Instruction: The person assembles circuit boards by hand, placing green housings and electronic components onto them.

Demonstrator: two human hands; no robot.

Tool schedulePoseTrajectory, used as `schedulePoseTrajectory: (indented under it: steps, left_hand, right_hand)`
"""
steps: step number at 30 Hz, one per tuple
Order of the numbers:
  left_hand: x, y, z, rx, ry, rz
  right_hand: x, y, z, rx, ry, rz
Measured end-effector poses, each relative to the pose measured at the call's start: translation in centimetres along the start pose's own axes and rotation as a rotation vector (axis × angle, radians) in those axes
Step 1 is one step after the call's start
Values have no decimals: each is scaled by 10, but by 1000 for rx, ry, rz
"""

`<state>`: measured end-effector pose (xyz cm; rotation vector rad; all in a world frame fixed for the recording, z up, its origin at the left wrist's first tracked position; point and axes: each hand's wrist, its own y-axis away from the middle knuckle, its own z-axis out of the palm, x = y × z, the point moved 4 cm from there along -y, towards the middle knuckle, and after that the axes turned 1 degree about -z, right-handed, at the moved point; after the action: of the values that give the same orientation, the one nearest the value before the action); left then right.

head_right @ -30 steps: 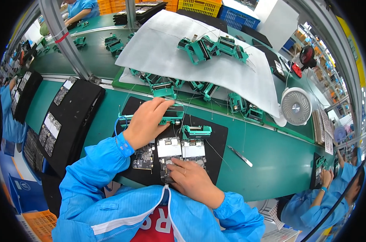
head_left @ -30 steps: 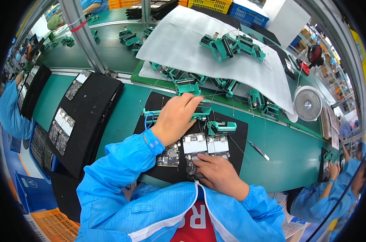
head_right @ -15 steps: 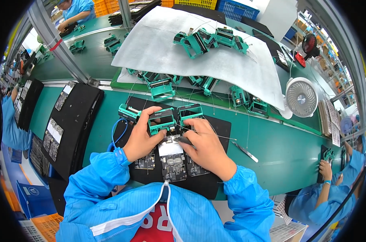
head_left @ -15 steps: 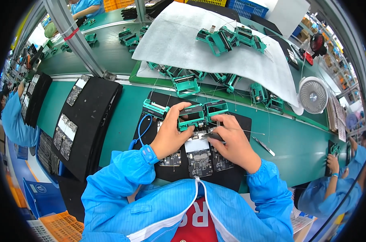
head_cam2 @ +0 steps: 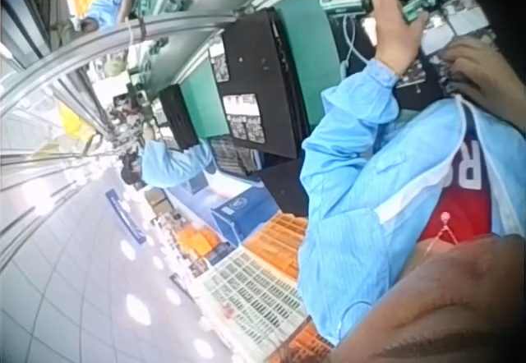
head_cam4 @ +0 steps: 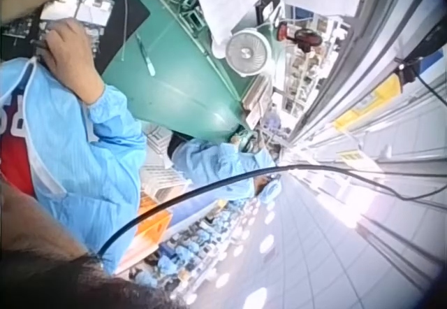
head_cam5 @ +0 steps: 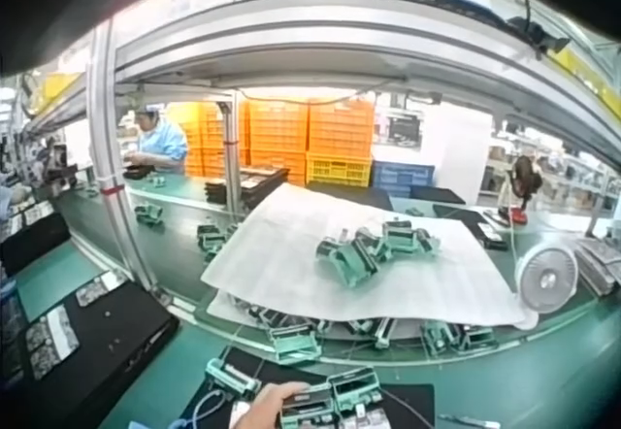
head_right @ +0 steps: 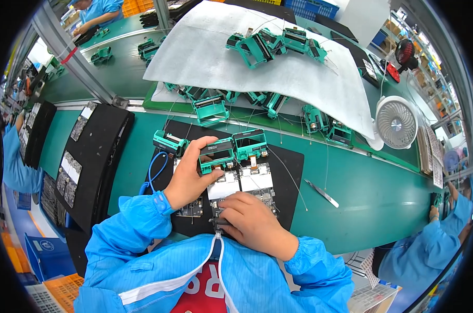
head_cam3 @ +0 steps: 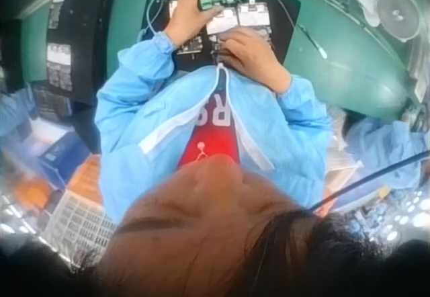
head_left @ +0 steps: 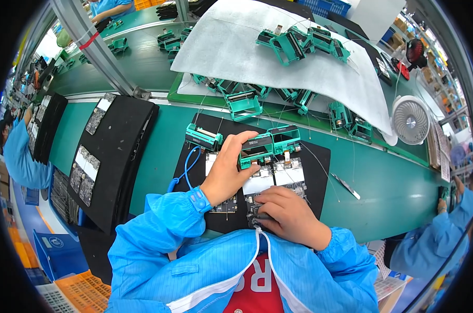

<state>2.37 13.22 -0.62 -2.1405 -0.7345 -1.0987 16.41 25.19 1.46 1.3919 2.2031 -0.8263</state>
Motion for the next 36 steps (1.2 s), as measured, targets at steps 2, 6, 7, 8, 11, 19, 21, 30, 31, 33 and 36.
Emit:
schedulePoseTrajectory:
  steps: [2, 6, 7, 8, 11, 19, 21, 30, 31, 33, 36]
  left_hand:
    - [2, 1, -1, -22, 106, -104]
    - [3, 0, 2, -58, 122, -196]
    - [5, -1, 2, -33, 43, -100]
    - [8, -1, 2, -8, -35, -4]
    - [8, 0, 7, -32, -44, -24]
    - [7, 2, 5, -23, -49, 52]
    - [3, 1, 4, -83, -32, 26]
    - [2, 1, 3, -132, -36, -26]
    - [2, 1, 3, -131, -34, -31]
    - [2, 1, 2, -137, -21, -38]
    - [4, 1, 1, -139, -1, -48]
  right_hand:
    - [0, 0, 0, 0, 8, -5]
    - [0, -2, 0, 0, 20, -11]
    - [0, -2, 0, -1, 19, -10]
    - [0, -2, 1, 0, 25, -12]
    - [0, -3, 0, 1, 29, -12]
    - [14, -22, -33, 53, 56, 134]
    - [22, -31, -35, 141, 170, 30]
    - [25, -48, -16, 55, 503, -97]
    - [25, -48, -17, 53, 499, -77]
    - [25, -50, -17, 49, 495, -79]
    - [26, -53, -18, 26, 491, -72]
